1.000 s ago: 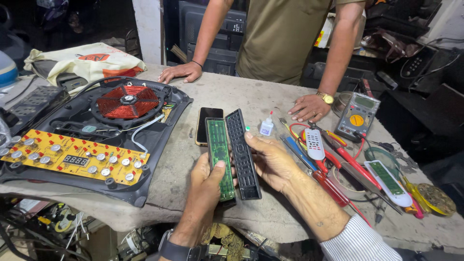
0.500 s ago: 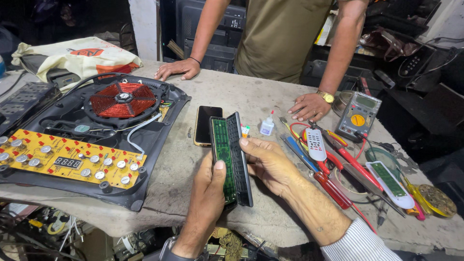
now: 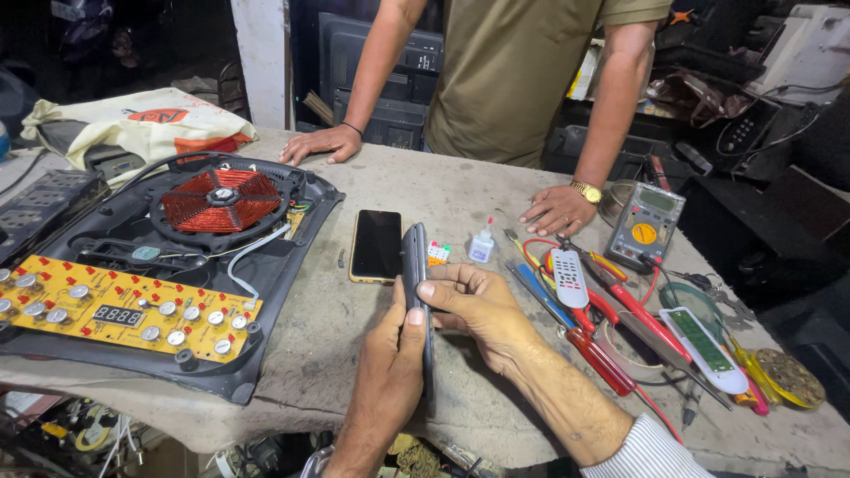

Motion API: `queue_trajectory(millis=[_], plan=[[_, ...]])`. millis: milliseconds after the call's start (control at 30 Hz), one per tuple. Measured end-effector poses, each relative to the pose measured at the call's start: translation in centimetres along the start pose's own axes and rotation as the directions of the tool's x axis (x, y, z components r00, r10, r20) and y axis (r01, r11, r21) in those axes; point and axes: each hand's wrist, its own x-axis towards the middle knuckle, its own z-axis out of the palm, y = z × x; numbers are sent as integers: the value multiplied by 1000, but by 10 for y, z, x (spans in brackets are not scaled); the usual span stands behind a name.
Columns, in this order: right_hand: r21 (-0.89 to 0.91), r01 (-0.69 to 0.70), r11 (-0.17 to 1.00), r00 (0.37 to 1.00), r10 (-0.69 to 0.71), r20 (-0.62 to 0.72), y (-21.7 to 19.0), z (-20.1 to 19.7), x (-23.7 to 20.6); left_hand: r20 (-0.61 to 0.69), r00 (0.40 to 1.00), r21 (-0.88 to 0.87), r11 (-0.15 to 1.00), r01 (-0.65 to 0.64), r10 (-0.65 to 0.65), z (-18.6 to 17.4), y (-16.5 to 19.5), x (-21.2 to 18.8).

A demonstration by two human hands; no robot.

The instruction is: The person disassembles a black remote control, removes the battery cover, and uses a multimeter probe to test the circuit board. They then reassemble the remote, insert batteries, and press buttons to verify functionality.

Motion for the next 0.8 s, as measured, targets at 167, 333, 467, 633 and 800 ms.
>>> queue_trajectory(millis=[167, 333, 467, 633, 800], plan=[[-11, 22, 1000, 1000, -22, 5, 0, 0, -2, -21, 999, 48, 998, 36, -35, 2, 5, 0], [5, 31, 1000, 999, -31, 21, -1, -1, -3, -34, 998, 39, 998, -45, 46, 1, 7, -3], [21, 25, 999, 999, -26, 39, -3, -2, -3, -36, 995, 50, 995, -87, 89, 2, 7, -6], [19, 32, 999, 995, -34, 91, -9, -2, -6, -60, 993, 162, 983, -89, 100, 5, 4, -10], [-110, 262, 959, 959, -245, 146, -19, -1, -17, -57, 911, 340, 866, -367, 408, 9, -4, -11]])
